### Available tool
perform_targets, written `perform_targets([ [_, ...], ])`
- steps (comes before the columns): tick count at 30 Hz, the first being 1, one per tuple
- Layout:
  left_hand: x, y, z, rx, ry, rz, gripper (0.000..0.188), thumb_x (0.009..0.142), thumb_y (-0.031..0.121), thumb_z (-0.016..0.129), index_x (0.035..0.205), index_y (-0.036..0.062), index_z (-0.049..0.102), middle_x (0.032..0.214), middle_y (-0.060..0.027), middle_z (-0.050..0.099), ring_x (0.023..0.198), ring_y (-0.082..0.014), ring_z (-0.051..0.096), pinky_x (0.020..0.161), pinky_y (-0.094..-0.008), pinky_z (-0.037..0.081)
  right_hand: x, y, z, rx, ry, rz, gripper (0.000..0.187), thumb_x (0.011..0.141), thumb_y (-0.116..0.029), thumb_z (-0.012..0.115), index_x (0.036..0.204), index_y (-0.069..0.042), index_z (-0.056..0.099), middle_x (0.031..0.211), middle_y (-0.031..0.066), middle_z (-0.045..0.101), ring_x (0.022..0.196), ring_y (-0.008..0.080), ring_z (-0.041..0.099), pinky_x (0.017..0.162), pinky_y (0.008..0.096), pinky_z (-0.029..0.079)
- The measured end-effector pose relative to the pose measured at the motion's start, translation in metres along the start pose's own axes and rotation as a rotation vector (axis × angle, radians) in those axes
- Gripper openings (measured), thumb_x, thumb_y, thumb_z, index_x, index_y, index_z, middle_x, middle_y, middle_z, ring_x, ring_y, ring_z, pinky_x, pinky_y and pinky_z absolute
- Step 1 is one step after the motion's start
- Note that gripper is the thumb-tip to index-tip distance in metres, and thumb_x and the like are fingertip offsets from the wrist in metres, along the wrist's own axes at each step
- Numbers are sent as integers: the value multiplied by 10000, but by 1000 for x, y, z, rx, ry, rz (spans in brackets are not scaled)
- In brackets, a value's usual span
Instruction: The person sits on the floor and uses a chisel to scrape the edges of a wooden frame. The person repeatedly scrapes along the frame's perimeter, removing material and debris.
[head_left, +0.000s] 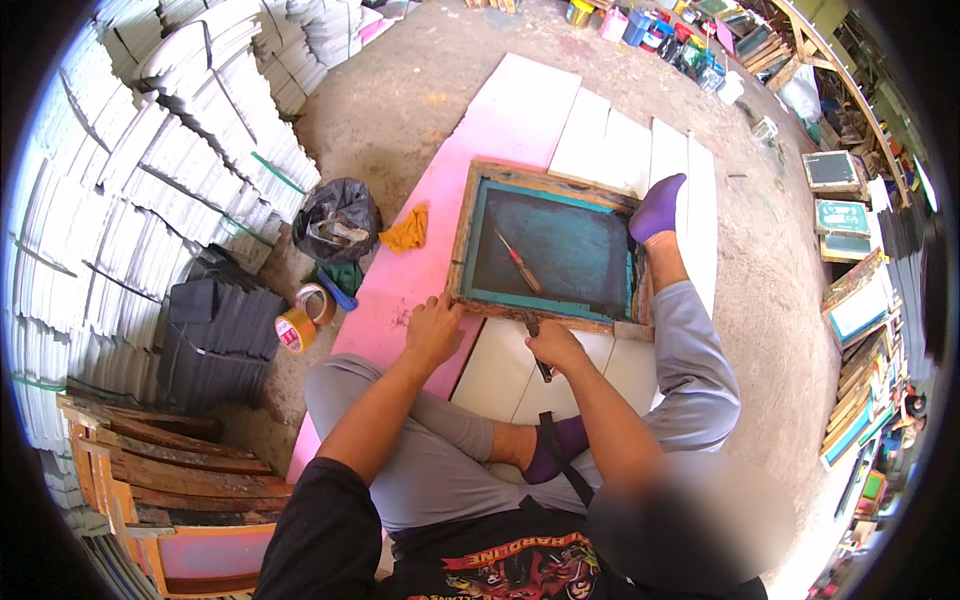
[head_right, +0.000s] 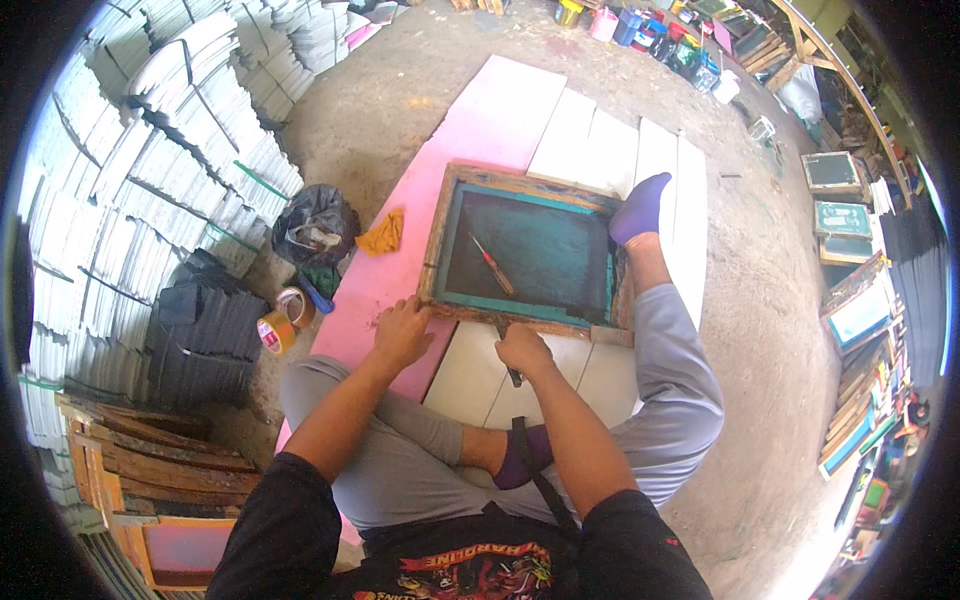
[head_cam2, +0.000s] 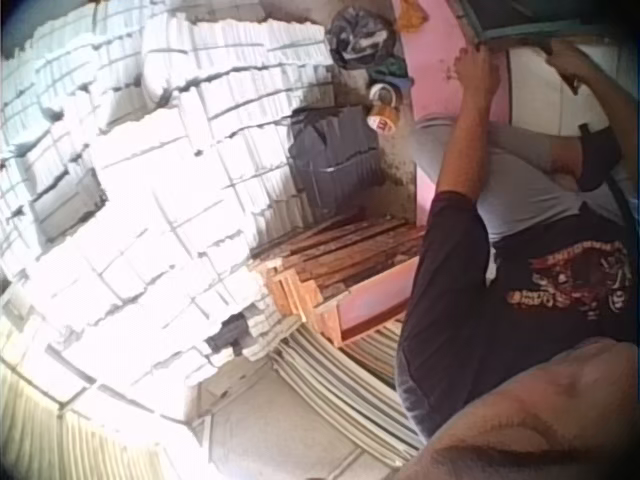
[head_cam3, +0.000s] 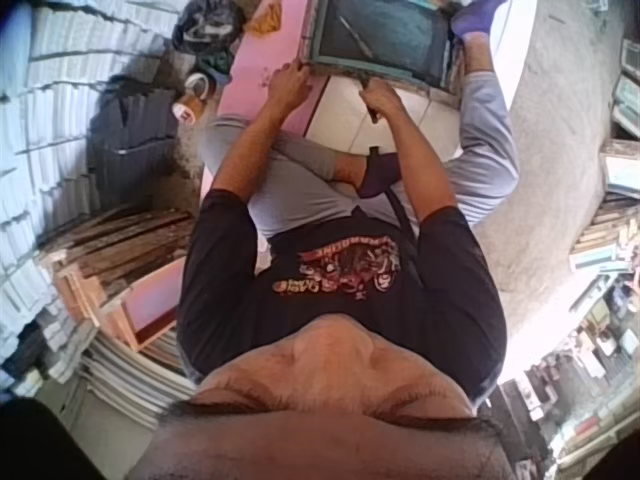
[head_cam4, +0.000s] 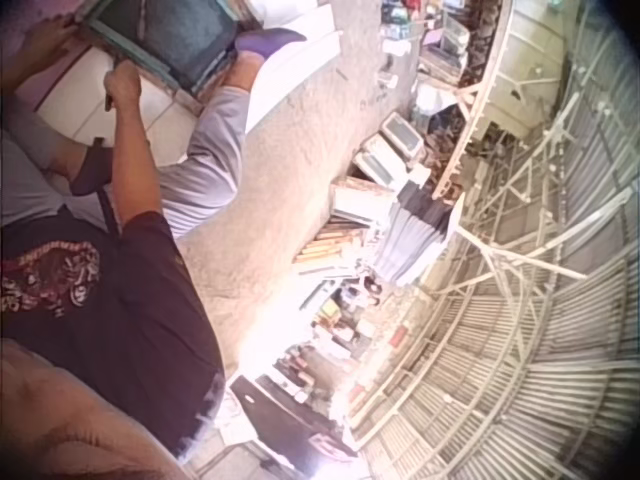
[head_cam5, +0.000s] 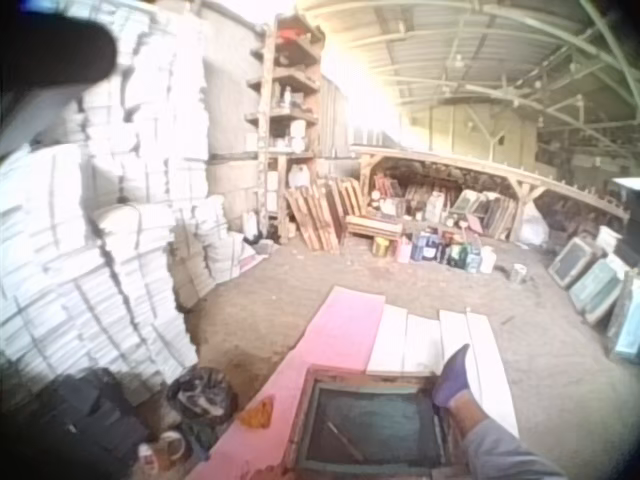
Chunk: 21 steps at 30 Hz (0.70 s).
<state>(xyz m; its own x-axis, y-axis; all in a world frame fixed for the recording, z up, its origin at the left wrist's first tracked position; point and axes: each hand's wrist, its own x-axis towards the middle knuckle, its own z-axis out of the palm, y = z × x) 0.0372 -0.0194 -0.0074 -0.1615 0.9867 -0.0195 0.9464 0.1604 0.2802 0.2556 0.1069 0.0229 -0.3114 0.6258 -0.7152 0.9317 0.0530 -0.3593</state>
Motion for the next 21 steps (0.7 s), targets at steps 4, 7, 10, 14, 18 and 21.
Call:
perform_targets([
  [4, 5, 17, 0, -84, 27, 35, 430, 756, 253, 840, 1141, 123, 697, 1264, -143, 583, 1212, -337, 552, 967, -477, 491, -10, -4, -6, 11, -22, -5, 337, 899, -251, 658, 983, 73, 704, 965, 281, 725, 870, 405, 737, 780, 490, 582],
  [7, 8, 32, 3, -58, 117, 195, 553, 763, 306, 845, 1265, 143, 680, 1409, -191, 526, 1320, -382, 490, 1090, -507, 418, 7, 12, 6, -77, 80, -126, 346, 917, -258, 687, 868, 83, 657, 783, 226, 700, 648, 341, 719, 579, 445, 579],
  [10, 8, 46, 13, 53, 85, 264, 713, 775, 376, 843, 1414, 167, 607, 1573, -237, 396, 1438, -438, 389, 1185, -557, 311, 14, 18, 9, -97, 115, -166, 360, 920, -258, 694, 844, 90, 643, 738, 217, 695, 585, 327, 712, 537, 437, 575],
  [14, 11, 58, 25, 105, 31, 263, 826, 785, 436, 834, 1511, 198, 522, 1666, -237, 253, 1521, -460, 261, 1218, -598, 240, 15, 24, 8, -67, 117, -164, 351, 922, -258, 692, 869, 86, 646, 740, 220, 695, 579, 328, 708, 544, 439, 572],
  [18, 11, 59, 33, 126, 16, 267, 841, 796, 450, 823, 1538, 224, 496, 1683, -232, 209, 1535, -462, 228, 1228, -602, 218, 15, 40, 11, -37, 112, -180, 333, 924, -260, 693, 898, 70, 651, 738, 215, 694, 582, 326, 708, 561, 441, 575],
  [21, 12, 56, 35, 115, 20, 261, 829, 801, 451, 819, 1537, 246, 498, 1684, -228, 208, 1534, -464, 231, 1228, -604, 215, 13, 44, 13, -22, 117, -180, 325, 924, -267, 693, 910, 56, 657, 733, 207, 691, 600, 331, 712, 588, 449, 578],
])
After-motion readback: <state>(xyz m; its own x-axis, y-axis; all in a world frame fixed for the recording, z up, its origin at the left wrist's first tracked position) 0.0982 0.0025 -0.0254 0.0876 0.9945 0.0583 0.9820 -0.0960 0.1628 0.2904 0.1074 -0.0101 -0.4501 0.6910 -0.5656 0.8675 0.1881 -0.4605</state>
